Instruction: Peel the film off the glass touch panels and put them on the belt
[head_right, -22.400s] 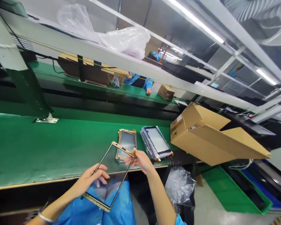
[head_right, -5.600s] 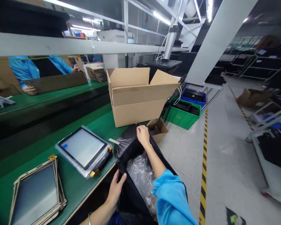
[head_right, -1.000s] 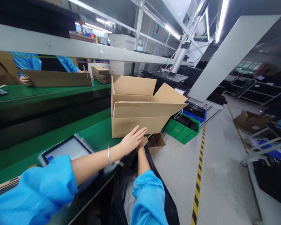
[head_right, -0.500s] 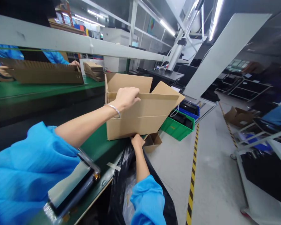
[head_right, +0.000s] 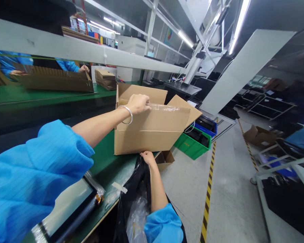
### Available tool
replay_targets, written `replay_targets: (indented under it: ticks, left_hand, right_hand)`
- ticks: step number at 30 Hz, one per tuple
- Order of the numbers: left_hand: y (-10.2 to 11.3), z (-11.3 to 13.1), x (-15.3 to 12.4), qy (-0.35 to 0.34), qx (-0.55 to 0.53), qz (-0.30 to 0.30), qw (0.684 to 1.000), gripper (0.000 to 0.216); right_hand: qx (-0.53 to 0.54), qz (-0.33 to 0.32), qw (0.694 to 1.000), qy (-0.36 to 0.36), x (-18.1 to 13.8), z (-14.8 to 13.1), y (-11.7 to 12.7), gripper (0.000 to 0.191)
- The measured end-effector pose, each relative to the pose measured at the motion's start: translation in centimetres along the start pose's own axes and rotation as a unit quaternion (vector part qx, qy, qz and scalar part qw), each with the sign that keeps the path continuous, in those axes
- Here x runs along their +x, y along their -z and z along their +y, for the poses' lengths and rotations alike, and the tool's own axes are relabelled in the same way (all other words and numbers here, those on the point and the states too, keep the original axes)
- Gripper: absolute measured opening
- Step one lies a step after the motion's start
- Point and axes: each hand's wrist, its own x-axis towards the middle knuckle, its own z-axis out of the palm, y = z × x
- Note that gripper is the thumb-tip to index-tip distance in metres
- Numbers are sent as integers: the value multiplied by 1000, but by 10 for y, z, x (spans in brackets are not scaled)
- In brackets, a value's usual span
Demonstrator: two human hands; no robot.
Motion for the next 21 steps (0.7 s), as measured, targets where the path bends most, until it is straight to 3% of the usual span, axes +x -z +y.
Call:
replay_targets:
  ticks: [7, 15, 21]
  left_hand:
    - [-2, -1, -6, 0, 5, 16, 1000, 25]
    - [-2, 4, -16, -2, 10, 23, 1000, 23]
    - [-4, 3, -15, -4, 22, 29, 999, 22]
  right_hand:
    - [29, -16, 999, -8, -6, 8, 4, 27]
    - [-5, 38, 997, -70, -21, 28, 32, 28]
    - [-37, 56, 991, -114, -15, 27, 32, 29]
